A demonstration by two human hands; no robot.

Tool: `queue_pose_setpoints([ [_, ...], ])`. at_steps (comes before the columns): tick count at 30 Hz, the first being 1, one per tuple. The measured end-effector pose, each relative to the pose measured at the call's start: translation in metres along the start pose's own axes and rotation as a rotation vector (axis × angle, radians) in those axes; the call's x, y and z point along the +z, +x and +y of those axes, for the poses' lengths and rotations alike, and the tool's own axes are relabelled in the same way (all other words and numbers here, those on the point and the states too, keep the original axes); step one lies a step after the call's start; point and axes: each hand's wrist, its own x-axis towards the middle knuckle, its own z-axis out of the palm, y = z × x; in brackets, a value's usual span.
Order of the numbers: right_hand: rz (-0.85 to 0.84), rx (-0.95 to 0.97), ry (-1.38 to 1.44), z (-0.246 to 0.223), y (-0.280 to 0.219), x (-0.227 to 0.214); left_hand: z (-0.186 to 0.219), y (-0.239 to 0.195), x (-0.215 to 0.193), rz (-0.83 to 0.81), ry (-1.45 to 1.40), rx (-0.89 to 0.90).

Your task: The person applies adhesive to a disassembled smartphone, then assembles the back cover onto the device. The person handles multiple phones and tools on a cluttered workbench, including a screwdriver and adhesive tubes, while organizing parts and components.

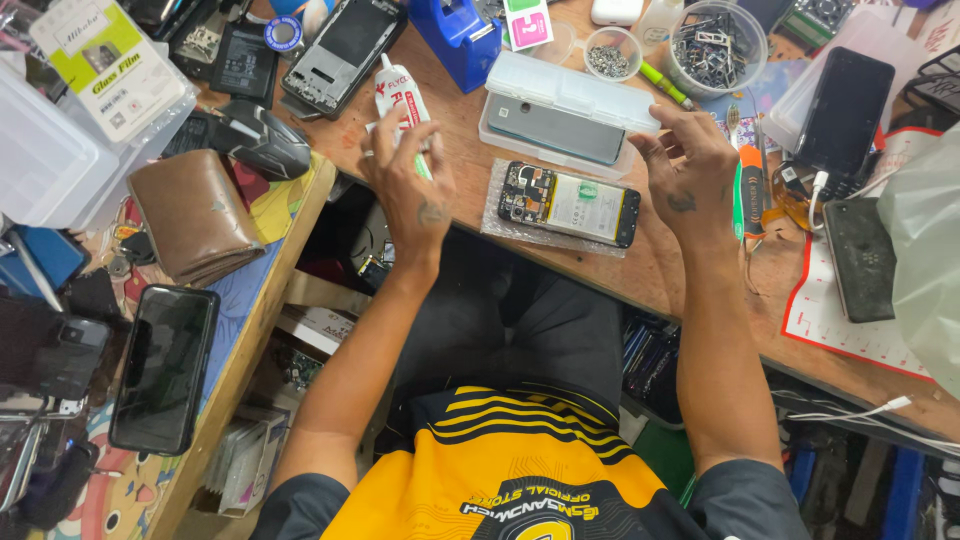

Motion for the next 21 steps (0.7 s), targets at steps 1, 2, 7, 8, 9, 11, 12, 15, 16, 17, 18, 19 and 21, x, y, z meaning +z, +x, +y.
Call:
queue_pose_setpoints([
  [1, 0.0, -0.008, -0.004, 0.0, 0.002, -0.002, 0.008, -0.002, 0.001, -0.045, -0.093, 0.022],
  [2, -0.002, -0.016, -0.008, 0.0, 0.005, -0.003, 0.015, -0.005, 0.002, -0.09, -0.185, 0.041],
  [7, -0.02, 0.002, 0.003, 0.001, 0.011, -0.005, 0.032, -0.004, 0.015, -0.188, -0.283, 0.209],
  [8, -0.015, 0.005, 0.008, 0.001, 0.012, -0.006, 0.033, -0.001, 0.019, -0.196, -0.276, 0.225],
  [9, -0.008, 0.012, 0.018, 0.001, 0.012, -0.006, 0.033, 0.001, 0.022, -0.205, -0.27, 0.241],
  [11, 0.005, 0.026, 0.038, 0.0, 0.013, -0.005, 0.032, 0.005, 0.026, -0.217, -0.272, 0.192],
  [12, 0.023, 0.03, 0.044, 0.001, 0.015, -0.005, 0.031, 0.007, 0.027, -0.223, -0.272, 0.168],
  [15, 0.055, 0.049, 0.062, 0.003, 0.024, -0.004, 0.029, 0.011, 0.029, -0.254, -0.296, 0.094],
  [16, 0.052, 0.061, 0.07, 0.004, 0.027, -0.004, 0.029, 0.012, 0.029, -0.262, -0.3, 0.087],
  [17, 0.048, 0.073, 0.078, 0.004, 0.03, -0.005, 0.03, 0.012, 0.029, -0.27, -0.305, 0.081],
  [18, 0.052, 0.077, 0.089, 0.005, 0.032, -0.004, 0.03, 0.012, 0.028, -0.277, -0.309, 0.074],
  [19, 0.055, 0.081, 0.101, 0.006, 0.034, -0.004, 0.03, 0.013, 0.027, -0.274, -0.305, 0.09],
  [21, 0.059, 0.087, 0.122, 0.007, 0.037, -0.003, 0.031, 0.012, 0.024, -0.27, -0.298, 0.117],
])
